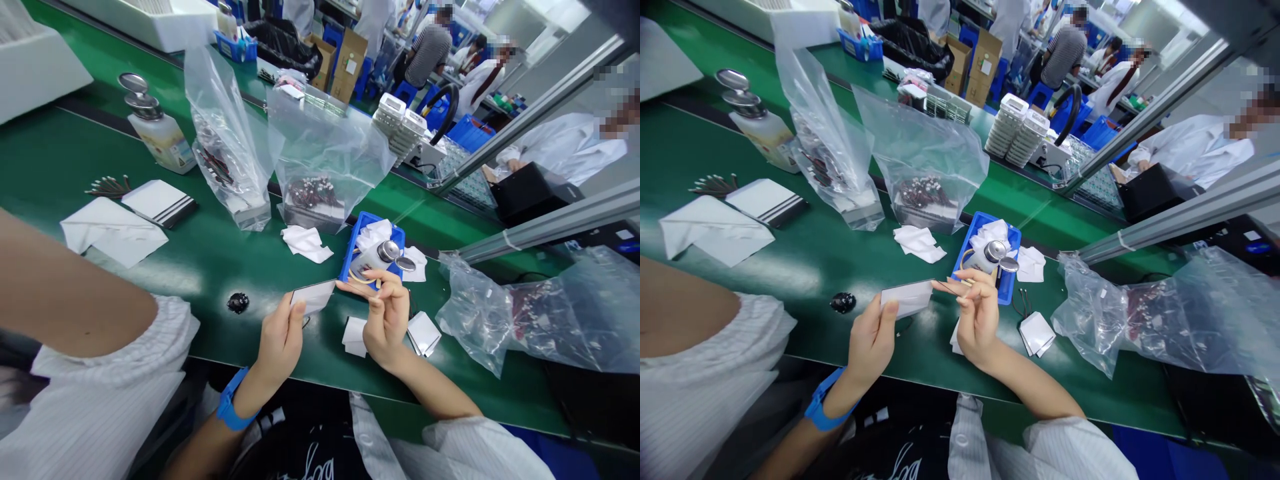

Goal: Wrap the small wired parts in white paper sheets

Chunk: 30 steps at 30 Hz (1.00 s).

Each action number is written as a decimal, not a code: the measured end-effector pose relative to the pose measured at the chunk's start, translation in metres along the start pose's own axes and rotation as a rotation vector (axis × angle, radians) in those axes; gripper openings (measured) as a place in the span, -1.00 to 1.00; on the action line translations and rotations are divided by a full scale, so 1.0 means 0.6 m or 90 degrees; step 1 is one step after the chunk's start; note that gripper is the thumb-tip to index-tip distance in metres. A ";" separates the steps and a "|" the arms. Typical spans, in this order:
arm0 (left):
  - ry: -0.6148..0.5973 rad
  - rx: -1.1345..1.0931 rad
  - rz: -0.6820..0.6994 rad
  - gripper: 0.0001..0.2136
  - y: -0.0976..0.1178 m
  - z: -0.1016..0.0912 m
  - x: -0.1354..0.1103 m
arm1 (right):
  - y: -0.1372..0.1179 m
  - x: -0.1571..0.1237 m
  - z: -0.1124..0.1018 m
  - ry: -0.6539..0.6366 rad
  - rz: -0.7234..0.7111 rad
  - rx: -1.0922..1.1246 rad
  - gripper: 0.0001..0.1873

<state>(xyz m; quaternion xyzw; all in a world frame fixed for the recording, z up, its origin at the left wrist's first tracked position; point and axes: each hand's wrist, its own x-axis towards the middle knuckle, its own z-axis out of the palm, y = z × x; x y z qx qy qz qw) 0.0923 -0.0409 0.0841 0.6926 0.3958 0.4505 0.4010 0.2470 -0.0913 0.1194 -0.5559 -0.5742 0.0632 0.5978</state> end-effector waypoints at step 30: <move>0.149 -0.169 -0.257 -0.66 -0.061 -0.115 -0.201 | -0.002 0.023 0.184 -0.551 -0.216 -0.101 -0.93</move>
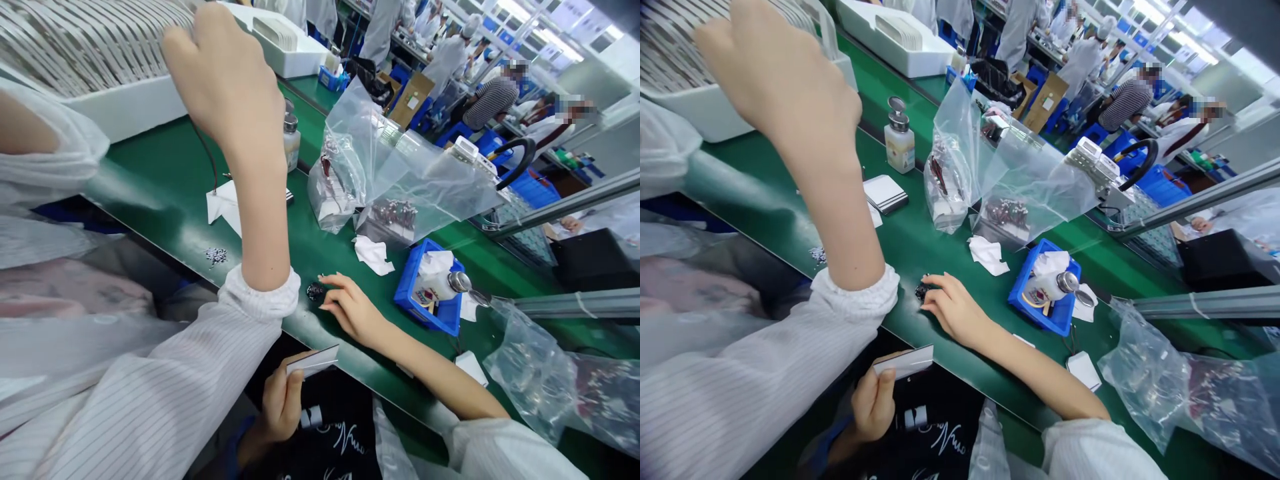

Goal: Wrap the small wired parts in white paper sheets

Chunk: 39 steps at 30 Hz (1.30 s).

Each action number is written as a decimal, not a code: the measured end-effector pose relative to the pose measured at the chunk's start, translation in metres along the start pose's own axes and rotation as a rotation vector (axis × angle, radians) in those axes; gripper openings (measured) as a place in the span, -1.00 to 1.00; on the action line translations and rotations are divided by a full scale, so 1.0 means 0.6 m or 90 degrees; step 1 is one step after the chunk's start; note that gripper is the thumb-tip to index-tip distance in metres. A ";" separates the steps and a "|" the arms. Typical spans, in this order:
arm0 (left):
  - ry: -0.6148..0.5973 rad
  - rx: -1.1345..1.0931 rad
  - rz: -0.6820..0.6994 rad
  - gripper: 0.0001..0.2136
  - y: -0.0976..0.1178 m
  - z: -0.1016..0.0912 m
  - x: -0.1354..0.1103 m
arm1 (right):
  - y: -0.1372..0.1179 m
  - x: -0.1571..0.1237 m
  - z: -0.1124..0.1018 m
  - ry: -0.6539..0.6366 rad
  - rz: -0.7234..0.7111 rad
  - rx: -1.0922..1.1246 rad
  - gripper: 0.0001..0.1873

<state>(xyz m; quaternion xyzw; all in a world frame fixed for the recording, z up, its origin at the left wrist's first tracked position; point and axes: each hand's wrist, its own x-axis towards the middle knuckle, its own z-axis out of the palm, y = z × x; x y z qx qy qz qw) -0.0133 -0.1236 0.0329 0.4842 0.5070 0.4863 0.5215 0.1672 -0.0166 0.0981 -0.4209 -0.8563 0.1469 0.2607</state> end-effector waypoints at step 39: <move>-0.082 0.085 0.230 -0.71 -0.017 -0.031 0.022 | 0.025 0.033 0.009 -0.270 -0.040 -0.262 -0.90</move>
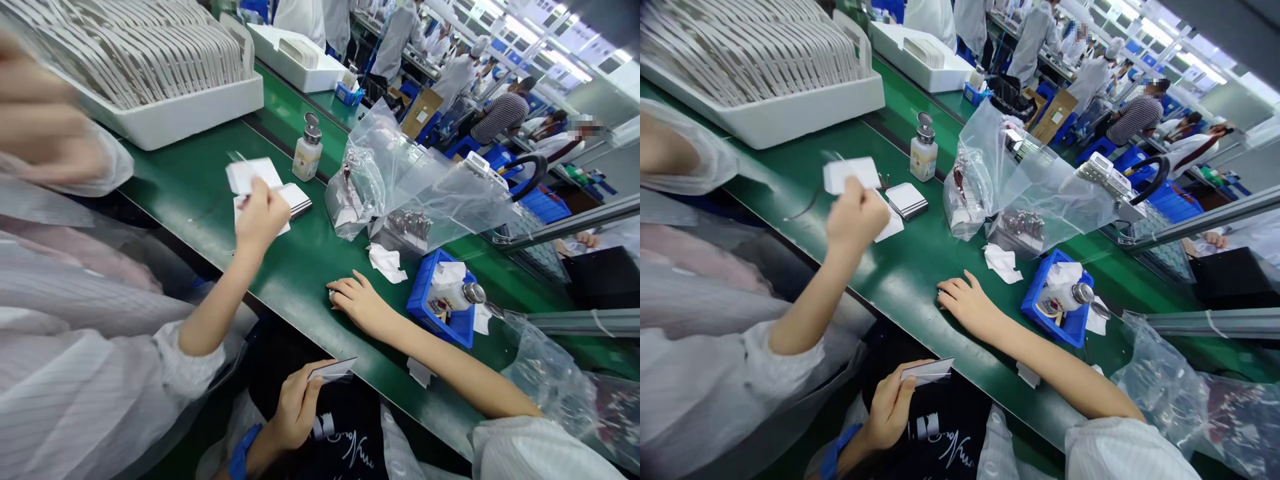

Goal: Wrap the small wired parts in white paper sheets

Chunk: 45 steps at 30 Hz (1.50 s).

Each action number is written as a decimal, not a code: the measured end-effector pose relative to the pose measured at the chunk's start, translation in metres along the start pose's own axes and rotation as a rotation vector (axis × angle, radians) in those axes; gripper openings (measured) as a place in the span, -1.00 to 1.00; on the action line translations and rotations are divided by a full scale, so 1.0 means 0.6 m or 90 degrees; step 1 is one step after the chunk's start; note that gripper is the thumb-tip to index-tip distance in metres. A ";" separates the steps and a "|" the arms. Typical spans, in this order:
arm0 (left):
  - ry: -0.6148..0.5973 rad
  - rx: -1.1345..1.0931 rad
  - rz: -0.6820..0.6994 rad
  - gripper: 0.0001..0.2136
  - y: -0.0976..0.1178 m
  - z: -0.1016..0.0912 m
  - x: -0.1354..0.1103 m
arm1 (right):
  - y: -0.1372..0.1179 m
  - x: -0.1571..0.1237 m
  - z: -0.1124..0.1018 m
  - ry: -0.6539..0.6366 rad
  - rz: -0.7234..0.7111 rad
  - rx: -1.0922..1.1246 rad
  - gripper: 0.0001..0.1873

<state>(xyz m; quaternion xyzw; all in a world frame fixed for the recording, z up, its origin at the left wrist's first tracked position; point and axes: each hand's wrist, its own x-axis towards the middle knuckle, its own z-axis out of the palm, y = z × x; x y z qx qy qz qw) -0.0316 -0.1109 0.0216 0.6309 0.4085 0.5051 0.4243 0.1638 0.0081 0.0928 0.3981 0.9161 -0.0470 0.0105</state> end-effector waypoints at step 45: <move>-0.038 0.010 -0.004 -0.71 0.001 0.001 0.001 | 0.021 0.000 0.043 0.224 0.078 0.418 -0.67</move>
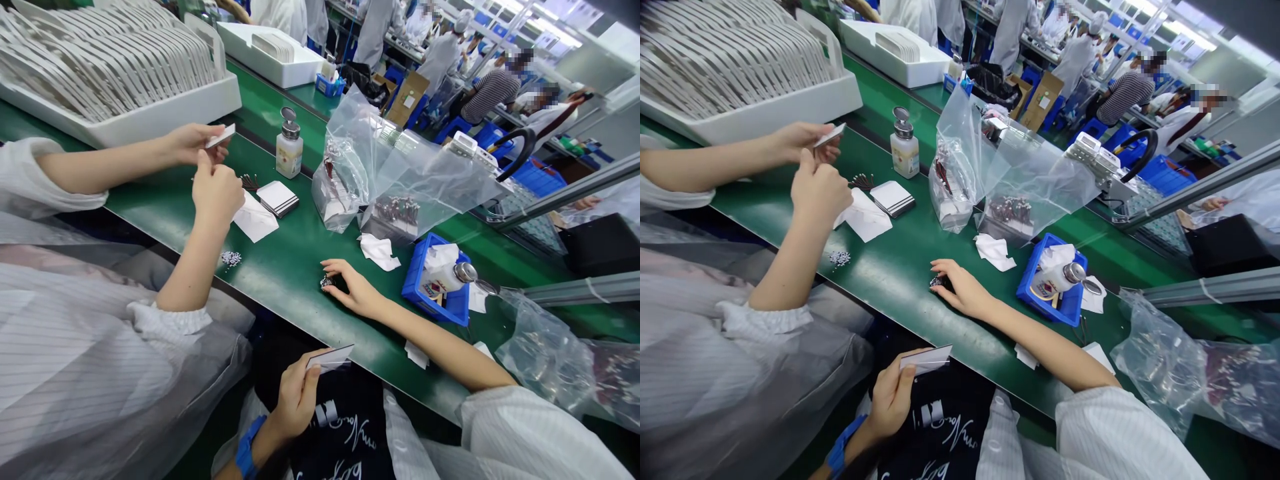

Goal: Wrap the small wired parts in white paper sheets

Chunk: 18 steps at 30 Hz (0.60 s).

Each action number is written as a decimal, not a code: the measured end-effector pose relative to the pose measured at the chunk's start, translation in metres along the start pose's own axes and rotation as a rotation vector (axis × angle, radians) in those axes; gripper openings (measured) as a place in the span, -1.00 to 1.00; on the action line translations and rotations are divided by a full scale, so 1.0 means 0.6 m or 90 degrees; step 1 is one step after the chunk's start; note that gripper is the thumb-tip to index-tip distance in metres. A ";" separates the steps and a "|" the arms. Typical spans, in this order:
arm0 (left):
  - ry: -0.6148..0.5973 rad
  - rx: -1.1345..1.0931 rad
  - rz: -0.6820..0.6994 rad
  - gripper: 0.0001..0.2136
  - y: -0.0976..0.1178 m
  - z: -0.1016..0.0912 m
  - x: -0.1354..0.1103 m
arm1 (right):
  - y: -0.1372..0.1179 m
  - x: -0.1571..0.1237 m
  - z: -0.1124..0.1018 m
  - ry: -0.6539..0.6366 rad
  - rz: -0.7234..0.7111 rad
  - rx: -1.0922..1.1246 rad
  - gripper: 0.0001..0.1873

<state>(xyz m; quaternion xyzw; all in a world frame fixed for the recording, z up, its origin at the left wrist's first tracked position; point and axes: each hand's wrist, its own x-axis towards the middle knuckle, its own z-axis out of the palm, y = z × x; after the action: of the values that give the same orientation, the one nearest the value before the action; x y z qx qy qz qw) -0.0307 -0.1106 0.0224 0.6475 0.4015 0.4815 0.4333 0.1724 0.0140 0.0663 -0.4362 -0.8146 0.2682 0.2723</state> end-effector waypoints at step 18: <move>0.010 0.005 -0.002 -0.71 -0.004 0.004 -0.007 | -0.005 -0.011 0.010 0.030 -0.066 -0.169 -0.85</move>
<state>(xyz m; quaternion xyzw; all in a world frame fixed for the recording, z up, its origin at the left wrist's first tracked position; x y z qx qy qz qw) -0.0296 -0.1142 0.0186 0.6450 0.4077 0.4841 0.4284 0.1697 0.0054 0.0626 -0.4319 -0.8578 0.1332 0.2446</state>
